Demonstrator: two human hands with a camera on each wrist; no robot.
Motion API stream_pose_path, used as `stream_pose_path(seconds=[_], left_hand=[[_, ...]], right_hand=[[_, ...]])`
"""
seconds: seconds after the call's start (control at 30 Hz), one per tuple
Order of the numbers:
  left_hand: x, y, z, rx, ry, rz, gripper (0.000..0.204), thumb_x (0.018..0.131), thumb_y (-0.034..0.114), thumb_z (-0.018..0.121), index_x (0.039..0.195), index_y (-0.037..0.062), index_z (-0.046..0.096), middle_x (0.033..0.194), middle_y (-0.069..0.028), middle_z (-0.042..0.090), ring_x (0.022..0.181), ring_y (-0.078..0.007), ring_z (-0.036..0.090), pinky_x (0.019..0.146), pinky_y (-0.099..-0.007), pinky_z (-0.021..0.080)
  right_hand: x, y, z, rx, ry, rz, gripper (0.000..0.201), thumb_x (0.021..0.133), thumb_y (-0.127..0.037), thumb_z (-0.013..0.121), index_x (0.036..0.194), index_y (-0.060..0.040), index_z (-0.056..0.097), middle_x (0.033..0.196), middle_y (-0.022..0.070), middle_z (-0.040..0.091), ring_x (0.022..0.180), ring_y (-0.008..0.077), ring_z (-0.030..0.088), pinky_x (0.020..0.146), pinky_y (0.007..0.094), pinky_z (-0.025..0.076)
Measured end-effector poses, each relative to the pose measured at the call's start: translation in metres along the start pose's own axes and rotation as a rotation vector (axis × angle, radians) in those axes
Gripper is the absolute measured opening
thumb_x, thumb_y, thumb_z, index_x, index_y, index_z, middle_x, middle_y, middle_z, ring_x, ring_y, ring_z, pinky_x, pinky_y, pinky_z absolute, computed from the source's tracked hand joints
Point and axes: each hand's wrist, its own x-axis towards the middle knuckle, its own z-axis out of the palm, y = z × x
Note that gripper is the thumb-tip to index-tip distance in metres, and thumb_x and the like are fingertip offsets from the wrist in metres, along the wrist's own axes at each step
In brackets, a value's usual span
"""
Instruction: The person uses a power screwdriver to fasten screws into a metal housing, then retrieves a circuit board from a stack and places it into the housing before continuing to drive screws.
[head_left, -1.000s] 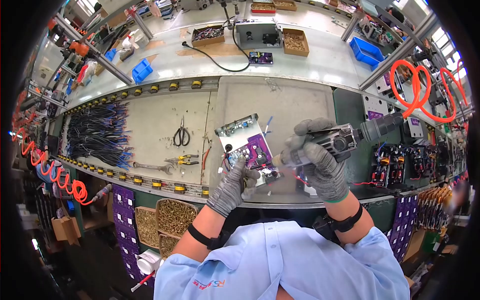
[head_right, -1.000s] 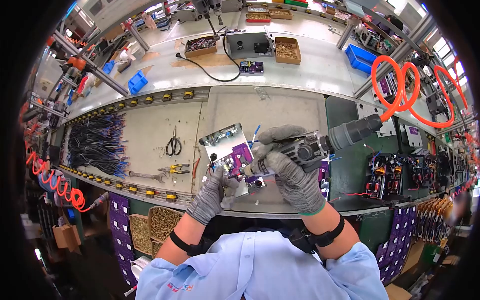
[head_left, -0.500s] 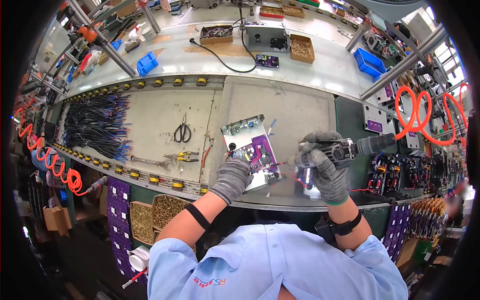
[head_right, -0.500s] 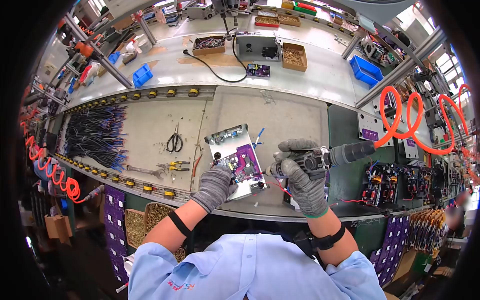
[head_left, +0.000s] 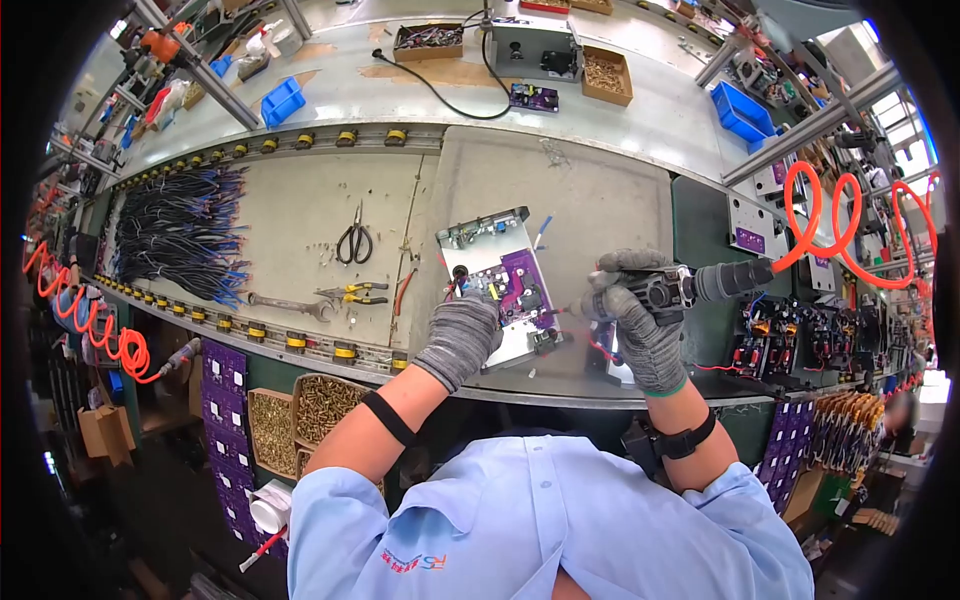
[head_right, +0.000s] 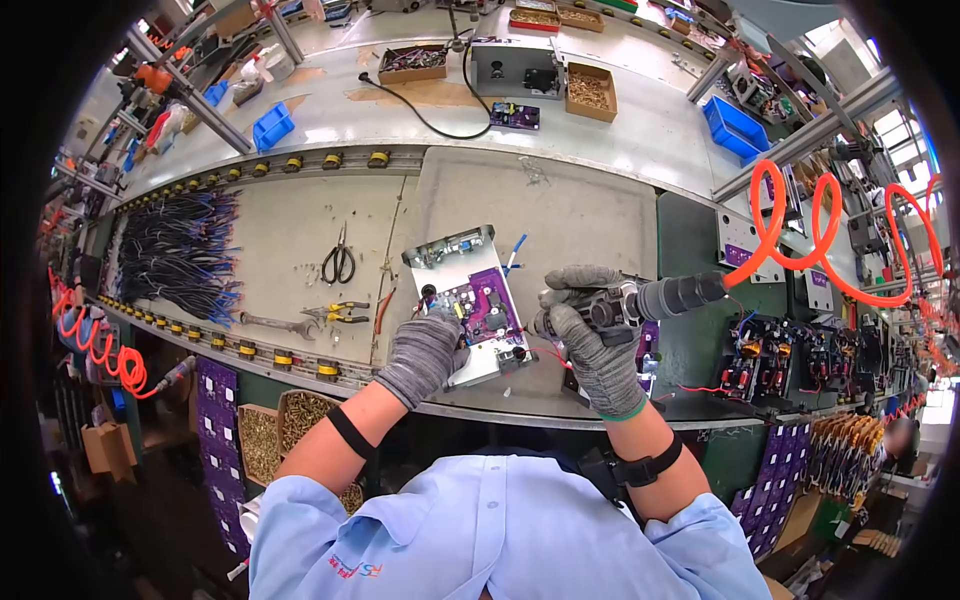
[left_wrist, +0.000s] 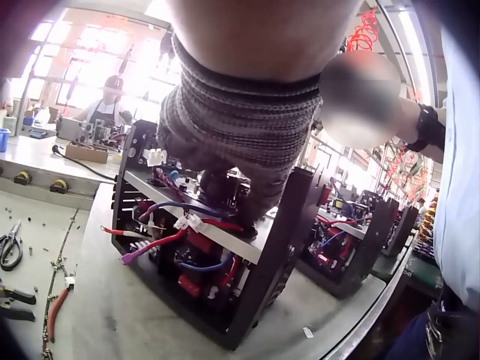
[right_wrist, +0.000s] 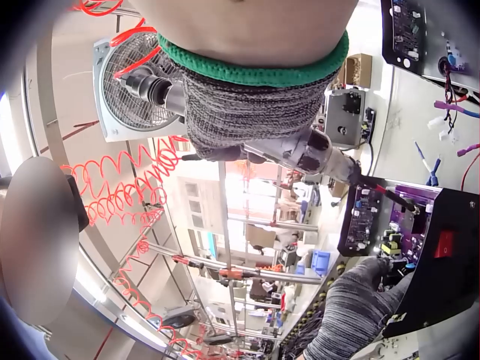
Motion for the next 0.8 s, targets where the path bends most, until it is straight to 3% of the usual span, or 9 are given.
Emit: stream_pose_path(seconds=[0.13,0.3,0.43,0.63,0.7,0.8], left_hand=[[0.000,0.000,-0.001,-0.003,-0.064,-0.020,0.046,0.081,0.042,0.073,0.107,0.0040,0.067,0.101,-0.0174,0.066,0.094,-0.0309,0.068,0.079,-0.0443,0.056],[0.001,-0.005,0.006,-0.051,0.003,-0.013,0.043,0.081,0.041,0.074,0.104,0.0047,0.068,0.098,-0.0160,0.067,0.094,-0.0303,0.068,0.080,-0.0440,0.056],[0.002,-0.004,0.001,-0.014,-0.036,-0.020,0.043,0.080,0.041,0.075,0.103,0.0056,0.068,0.098,-0.0154,0.067,0.094,-0.0299,0.068,0.080,-0.0440,0.056],[-0.001,-0.005,0.000,-0.040,0.021,-0.030,0.043,0.079,0.041,0.075,0.103,0.0061,0.068,0.098,-0.0147,0.067,0.093,-0.0293,0.068,0.078,-0.0437,0.056],[0.002,-0.005,-0.003,-0.031,-0.036,-0.032,0.044,0.079,0.042,0.076,0.103,0.0059,0.068,0.098,-0.0152,0.066,0.093,-0.0293,0.069,0.077,-0.0438,0.056],[0.002,-0.005,-0.003,0.001,0.000,-0.016,0.044,0.078,0.042,0.076,0.103,0.0061,0.068,0.098,-0.0157,0.066,0.090,-0.0296,0.069,0.074,-0.0441,0.056]], right_hand=[[0.001,0.005,0.000,0.001,-0.011,0.020,0.036,0.089,-0.002,0.073,0.122,0.0013,0.059,0.111,0.0140,0.069,0.096,0.0190,0.071,0.078,0.0353,0.063],[0.007,0.011,0.001,0.033,-0.058,-0.022,0.036,0.088,-0.003,0.074,0.121,0.0013,0.059,0.108,0.0129,0.070,0.094,0.0182,0.071,0.079,0.0348,0.063],[0.008,0.009,0.006,0.031,-0.060,-0.011,0.036,0.088,-0.003,0.075,0.120,0.0014,0.060,0.106,0.0123,0.071,0.093,0.0181,0.071,0.080,0.0349,0.063],[0.005,0.013,0.012,0.013,-0.040,0.033,0.037,0.089,-0.003,0.074,0.122,-0.0001,0.058,0.112,0.0129,0.068,0.098,0.0182,0.070,0.081,0.0349,0.062],[0.006,0.016,0.018,0.031,-0.007,-0.011,0.035,0.088,-0.001,0.074,0.120,-0.0007,0.058,0.105,0.0133,0.071,0.086,0.0213,0.070,0.078,0.0383,0.062],[0.008,0.020,0.015,-0.050,-0.060,-0.022,0.035,0.088,0.000,0.073,0.120,-0.0013,0.057,0.106,0.0133,0.070,0.087,0.0202,0.070,0.079,0.0389,0.062]])
